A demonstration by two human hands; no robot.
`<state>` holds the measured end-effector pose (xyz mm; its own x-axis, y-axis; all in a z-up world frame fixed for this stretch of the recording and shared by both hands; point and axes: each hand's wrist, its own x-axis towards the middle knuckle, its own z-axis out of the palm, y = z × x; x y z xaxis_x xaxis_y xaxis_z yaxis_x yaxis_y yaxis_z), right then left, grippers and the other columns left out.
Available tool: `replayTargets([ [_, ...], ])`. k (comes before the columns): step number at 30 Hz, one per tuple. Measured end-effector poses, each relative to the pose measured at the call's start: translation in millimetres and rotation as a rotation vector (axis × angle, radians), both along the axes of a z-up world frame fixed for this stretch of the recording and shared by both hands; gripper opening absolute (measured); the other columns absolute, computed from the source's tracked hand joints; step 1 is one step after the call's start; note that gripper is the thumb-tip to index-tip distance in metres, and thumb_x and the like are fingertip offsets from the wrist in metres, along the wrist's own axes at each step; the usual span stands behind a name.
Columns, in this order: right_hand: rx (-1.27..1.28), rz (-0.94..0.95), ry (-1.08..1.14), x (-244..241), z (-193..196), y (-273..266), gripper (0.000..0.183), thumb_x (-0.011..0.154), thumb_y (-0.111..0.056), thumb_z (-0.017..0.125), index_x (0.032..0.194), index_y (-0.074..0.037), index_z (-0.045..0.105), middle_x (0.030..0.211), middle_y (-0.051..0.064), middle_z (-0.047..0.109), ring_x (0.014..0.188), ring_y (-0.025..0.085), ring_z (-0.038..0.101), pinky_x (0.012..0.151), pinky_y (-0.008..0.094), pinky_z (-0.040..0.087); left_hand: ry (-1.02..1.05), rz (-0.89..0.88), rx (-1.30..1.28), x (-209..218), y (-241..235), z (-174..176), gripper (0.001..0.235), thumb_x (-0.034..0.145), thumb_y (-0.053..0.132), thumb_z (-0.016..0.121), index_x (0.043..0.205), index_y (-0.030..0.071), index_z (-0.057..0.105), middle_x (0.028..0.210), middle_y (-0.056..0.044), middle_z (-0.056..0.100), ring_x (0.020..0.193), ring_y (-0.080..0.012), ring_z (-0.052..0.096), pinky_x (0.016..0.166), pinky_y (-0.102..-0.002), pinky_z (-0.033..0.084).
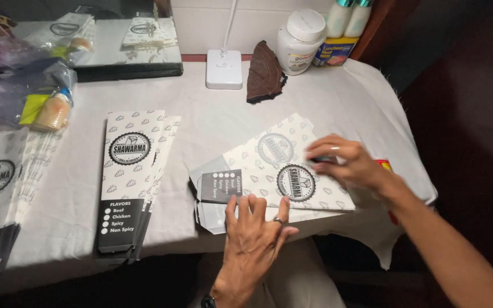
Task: The person is manually folding and gluing paper shawarma wrappers at a workspace.
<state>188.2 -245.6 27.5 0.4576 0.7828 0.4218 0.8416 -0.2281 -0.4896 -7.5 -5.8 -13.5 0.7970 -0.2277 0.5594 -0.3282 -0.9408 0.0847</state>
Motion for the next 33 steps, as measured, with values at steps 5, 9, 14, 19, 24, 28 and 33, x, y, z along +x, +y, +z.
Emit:
replayTargets([
  [5,-0.174,-0.352,-0.063,-12.2,16.4,-62.2,0.025,0.084,-0.012,0.079,0.109,-0.008,0.077,0.113,0.009,0.074,0.108,0.021,0.070,0.102,0.033,0.054,0.176,-0.040,0.289,12.8,4.5,14.4,0.060,0.084,0.007,0.063,0.142,0.020,0.055,0.086,-0.009,0.056,0.076,-0.0279,0.053,0.069,-0.045,0.044],
  [9,-0.179,-0.635,0.027,-21.5,12.5,-52.3,0.023,0.085,-0.008,0.077,0.108,-0.009,0.077,0.118,0.005,0.074,0.112,0.018,0.068,0.066,0.031,0.056,0.244,-0.139,0.348,25.9,7.4,24.9,0.037,0.096,-0.003,0.055,0.131,0.007,0.062,0.073,-0.009,0.057,0.061,-0.0250,0.056,0.047,-0.040,0.049],
  [14,-0.270,-0.672,0.006,8.3,-12.4,-49.3,0.012,0.088,-0.015,0.074,0.097,-0.007,0.073,0.116,0.005,0.073,0.112,0.023,0.066,0.104,0.036,0.048,0.140,-0.220,0.536,27.1,17.1,33.6,0.036,0.099,-0.007,0.051,0.131,0.007,0.060,0.064,0.000,0.054,0.050,-0.0115,0.044,0.038,-0.030,0.038],
  [19,-0.458,-0.787,0.212,-0.3,5.0,-37.4,0.034,0.097,-0.027,0.060,0.109,-0.003,0.080,0.146,0.006,0.062,0.144,0.019,0.046,0.125,0.034,0.030,0.062,-0.307,0.458,31.8,33.6,30.7,0.045,0.099,-0.004,0.057,0.143,0.003,0.054,0.058,0.005,0.048,0.045,-0.0086,0.040,0.038,-0.026,0.039],
  [24,-0.146,-0.637,-0.302,-22.5,-0.2,-53.1,0.015,0.089,-0.013,0.077,0.101,-0.006,0.081,0.132,0.016,0.069,0.126,0.030,0.063,0.097,0.039,0.055,-0.197,-0.206,-0.325,47.1,86.8,45.8,0.018,0.103,0.001,0.039,0.097,-0.001,0.056,0.091,-0.017,0.058,0.075,-0.0333,0.054,0.059,-0.048,0.042],
  [28,-0.079,-0.625,-0.290,-58.3,9.5,-50.7,0.018,0.085,-0.007,0.080,0.103,-0.004,0.080,0.131,0.015,0.070,0.123,0.028,0.064,0.081,0.035,0.056,-0.233,0.045,-0.389,45.5,165.3,40.3,0.037,0.080,-0.010,0.033,0.107,-0.014,0.057,0.130,-0.027,0.059,0.113,-0.0391,0.060,0.099,-0.045,0.052],
  [33,-0.054,-0.499,-0.234,-91.9,16.9,-36.9,0.021,0.083,-0.009,0.078,0.104,-0.003,0.078,0.132,0.012,0.070,0.123,0.026,0.065,0.103,0.038,0.055,0.249,0.761,-0.608,27.0,209.8,14.4,0.033,0.091,-0.020,0.044,0.109,-0.002,0.065,0.115,-0.021,0.064,0.113,-0.0353,0.058,0.090,-0.045,0.050],
])
